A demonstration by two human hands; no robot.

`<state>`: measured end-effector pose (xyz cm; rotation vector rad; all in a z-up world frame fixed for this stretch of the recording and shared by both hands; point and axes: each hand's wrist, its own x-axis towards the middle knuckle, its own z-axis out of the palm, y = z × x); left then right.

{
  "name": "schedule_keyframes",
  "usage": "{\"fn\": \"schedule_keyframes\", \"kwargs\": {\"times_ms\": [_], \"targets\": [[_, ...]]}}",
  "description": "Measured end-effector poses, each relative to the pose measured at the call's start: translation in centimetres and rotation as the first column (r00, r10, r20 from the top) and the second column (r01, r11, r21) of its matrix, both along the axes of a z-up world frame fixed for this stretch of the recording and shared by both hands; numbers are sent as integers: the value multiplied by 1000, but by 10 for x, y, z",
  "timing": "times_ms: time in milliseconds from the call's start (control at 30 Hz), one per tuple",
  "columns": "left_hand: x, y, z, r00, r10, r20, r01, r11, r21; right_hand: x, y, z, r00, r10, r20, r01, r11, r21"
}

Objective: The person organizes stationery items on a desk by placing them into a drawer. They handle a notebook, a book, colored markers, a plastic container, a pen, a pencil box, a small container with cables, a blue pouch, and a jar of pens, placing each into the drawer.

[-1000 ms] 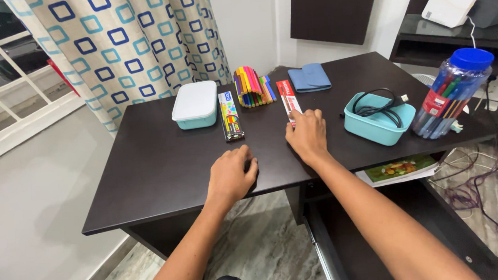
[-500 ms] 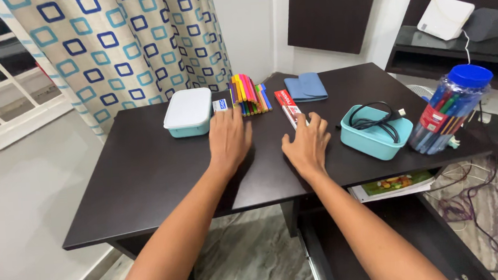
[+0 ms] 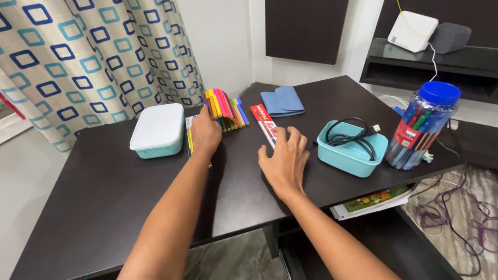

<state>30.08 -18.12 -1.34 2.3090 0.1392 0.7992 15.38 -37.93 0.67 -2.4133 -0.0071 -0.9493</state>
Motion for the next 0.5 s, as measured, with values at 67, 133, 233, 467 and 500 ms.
{"fn": "schedule_keyframes", "kwargs": {"times_ms": [67,133,233,467,500], "targets": [[-5,-3,2,999,-7,33,8,999,-43,0,0,1,999,-11,30,11,1000,28],[-15,-2,7,999,8,36,-4,995,-97,1,0,1,998,-25,57,21,998,64],[-39,-3,13,999,16,-51,-28,966,-256,4,-3,-4,993,-58,102,43,989,139],[-95,-18,17,996,-47,-82,-19,746,-665,18,-22,-24,976,-17,216,-81,896,436],[-103,-20,16,996,-73,-46,17,691,-723,18,-23,-23,983,25,183,-113,866,488]]}}
